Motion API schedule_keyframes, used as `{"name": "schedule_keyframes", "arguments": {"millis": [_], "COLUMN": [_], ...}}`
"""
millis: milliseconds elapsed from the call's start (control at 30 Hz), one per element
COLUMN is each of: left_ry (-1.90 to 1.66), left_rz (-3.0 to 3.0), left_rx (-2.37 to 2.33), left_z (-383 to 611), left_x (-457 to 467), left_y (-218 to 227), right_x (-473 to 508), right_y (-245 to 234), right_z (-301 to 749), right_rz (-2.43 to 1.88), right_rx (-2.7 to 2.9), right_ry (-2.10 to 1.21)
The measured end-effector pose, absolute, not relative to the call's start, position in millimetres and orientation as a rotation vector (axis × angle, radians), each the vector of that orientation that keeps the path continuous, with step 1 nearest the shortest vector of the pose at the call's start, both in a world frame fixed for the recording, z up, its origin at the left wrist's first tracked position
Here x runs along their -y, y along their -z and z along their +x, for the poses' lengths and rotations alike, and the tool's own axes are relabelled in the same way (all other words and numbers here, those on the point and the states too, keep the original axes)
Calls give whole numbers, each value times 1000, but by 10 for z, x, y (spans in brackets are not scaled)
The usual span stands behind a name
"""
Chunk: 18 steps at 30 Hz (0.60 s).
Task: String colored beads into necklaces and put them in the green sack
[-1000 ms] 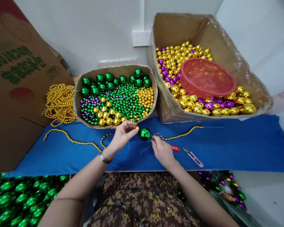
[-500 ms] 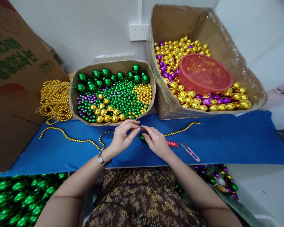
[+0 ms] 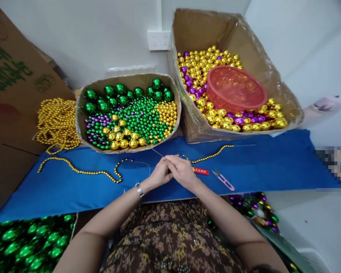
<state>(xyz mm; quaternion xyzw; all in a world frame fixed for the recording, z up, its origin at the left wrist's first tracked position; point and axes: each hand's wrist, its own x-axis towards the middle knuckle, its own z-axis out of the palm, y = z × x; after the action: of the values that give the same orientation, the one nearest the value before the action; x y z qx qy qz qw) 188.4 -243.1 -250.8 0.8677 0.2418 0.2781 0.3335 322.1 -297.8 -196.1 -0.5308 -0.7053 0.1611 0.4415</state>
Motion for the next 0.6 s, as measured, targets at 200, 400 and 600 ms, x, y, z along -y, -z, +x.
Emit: {"name": "schedule_keyframes", "arguments": {"millis": [200, 400, 600], "left_ry": [-835, -757, -780], "left_rz": [2438, 2567, 2490], "left_rx": [-834, -878, -636], "left_z": [2081, 1960, 1787], "left_x": [2157, 1980, 2223], "left_y": [2590, 2621, 2344], "right_x": [3364, 3576, 3384], "right_y": [1154, 631, 1337], "right_z": [3531, 3790, 3749], "right_rz": [-1215, -951, -1561], "right_rx": [1341, 1046, 1529], "right_ry": [-486, -193, -362]}}
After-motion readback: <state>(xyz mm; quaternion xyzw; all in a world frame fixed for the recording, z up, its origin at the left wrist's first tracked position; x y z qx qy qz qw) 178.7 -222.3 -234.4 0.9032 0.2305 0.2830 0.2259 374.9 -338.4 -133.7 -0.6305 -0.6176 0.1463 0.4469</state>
